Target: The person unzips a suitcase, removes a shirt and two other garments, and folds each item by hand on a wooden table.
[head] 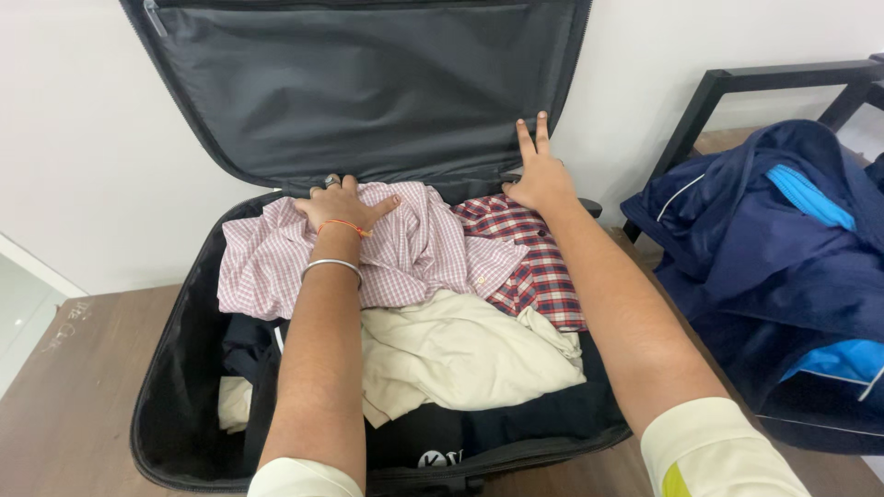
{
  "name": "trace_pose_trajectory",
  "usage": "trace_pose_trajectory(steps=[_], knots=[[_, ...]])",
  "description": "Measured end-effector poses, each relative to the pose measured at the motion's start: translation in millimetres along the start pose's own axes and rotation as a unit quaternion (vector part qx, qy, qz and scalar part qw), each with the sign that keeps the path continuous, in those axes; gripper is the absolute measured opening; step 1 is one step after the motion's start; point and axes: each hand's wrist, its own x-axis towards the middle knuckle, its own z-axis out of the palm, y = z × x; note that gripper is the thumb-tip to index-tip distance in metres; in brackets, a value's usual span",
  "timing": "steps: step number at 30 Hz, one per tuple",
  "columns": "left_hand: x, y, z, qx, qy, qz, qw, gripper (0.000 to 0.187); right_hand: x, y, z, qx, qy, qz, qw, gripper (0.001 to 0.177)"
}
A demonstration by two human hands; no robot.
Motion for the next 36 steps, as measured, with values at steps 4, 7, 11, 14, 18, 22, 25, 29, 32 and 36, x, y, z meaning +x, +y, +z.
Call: trace_pose_trajectory(steps=[4, 7, 11, 14, 18, 22, 25, 29, 32, 36], knots=[[13, -6, 3, -0.004, -0.026, -0.006, 1.000, 0.108, 2, 0, -5, -0.033, -0.079, -0.062, 0.994, 0.111], [20, -11, 5, -0.004, -0.045, -0.011, 0.999, 0.107, -24, -10, -16, -0.081, -0.186, -0.070, 0.977, 0.091], [26, -16, 10, 0.001, -0.061, -0.018, 0.998, 0.108, -103, -32, -39, -0.148, -0.203, -0.074, 0.965, 0.060], [30, -14, 10, 0.004, -0.072, -0.027, 0.997, 0.109, -163, -35, -65, -0.128, -0.170, -0.114, 0.970, 0.062], [35, -16, 15, 0.002, -0.067, -0.028, 0.997, 0.111, -233, -32, -91, -0.023, -0.095, -0.139, 0.985, 0.047], [39, -19, 20, 0.014, -0.067, -0.015, 0.998, 0.114, -280, -34, -92, 0.135, 0.008, -0.141, 0.981, 0.024], [42, -20, 24, 0.021, -0.064, -0.009, 0.998, 0.115, -288, -33, -81, 0.192, 0.160, -0.164, 0.954, 0.010], [47, -23, 27, 0.030, -0.074, -0.011, 0.997, 0.114, -283, -30, -62, 0.199, 0.304, -0.205, 0.909, 0.023], [63, -32, 37, 0.024, -0.086, -0.014, 0.996, 0.113, -255, -29, -42, 0.167, 0.331, -0.228, 0.900, 0.024], [93, -59, 66, 0.002, -0.105, -0.028, 0.994, 0.111, -203, -32, -6, 0.141, 0.335, -0.239, 0.900, 0.025]])
